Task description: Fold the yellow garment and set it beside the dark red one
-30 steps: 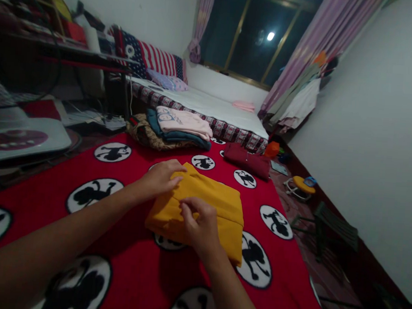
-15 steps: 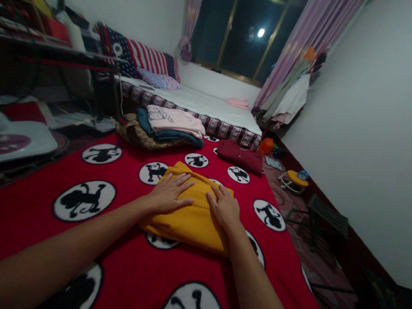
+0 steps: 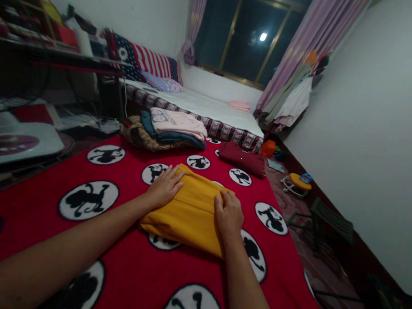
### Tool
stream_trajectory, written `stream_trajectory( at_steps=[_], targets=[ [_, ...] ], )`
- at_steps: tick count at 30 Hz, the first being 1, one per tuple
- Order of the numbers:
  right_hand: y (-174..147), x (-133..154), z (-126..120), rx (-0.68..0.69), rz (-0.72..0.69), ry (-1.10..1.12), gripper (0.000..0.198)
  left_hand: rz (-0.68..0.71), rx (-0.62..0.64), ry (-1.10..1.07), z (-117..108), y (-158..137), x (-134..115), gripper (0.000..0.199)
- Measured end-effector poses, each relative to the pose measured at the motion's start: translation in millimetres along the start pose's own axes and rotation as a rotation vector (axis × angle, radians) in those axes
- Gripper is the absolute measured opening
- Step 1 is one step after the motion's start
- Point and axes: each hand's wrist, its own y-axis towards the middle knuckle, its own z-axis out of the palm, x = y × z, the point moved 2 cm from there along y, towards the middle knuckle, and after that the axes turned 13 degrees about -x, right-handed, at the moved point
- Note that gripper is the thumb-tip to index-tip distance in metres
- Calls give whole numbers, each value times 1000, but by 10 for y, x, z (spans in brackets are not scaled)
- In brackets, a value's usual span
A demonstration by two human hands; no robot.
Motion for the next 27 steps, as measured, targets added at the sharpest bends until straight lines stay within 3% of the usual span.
stream_trajectory(
  at_steps=[3,7,10,13,17,20,27],
  targets=[
    [-8,-85,-54,-110,94,-81,43,23,-41,3,-10,-19,5,50],
    [-11,-126,-179,-74,155,-272,50,21,-59,7,-26,-43,-12,50],
    [-4,-34,-285,-134,51,-355,48,10,-79,4,-29,-58,-39,49],
    [-6,221,-298,-163,-118,-216,38,7,-122,-35,-18,-57,-35,46],
    [10,733,-107,22,-279,159,30,-86,-218,-178,4,-28,87,45],
    [124,1036,117,168,-379,198,31,-186,-311,-244,3,-14,195,46],
    [660,1162,547,465,-352,21,87,-192,-363,-128,-110,-29,212,48]
  ],
)
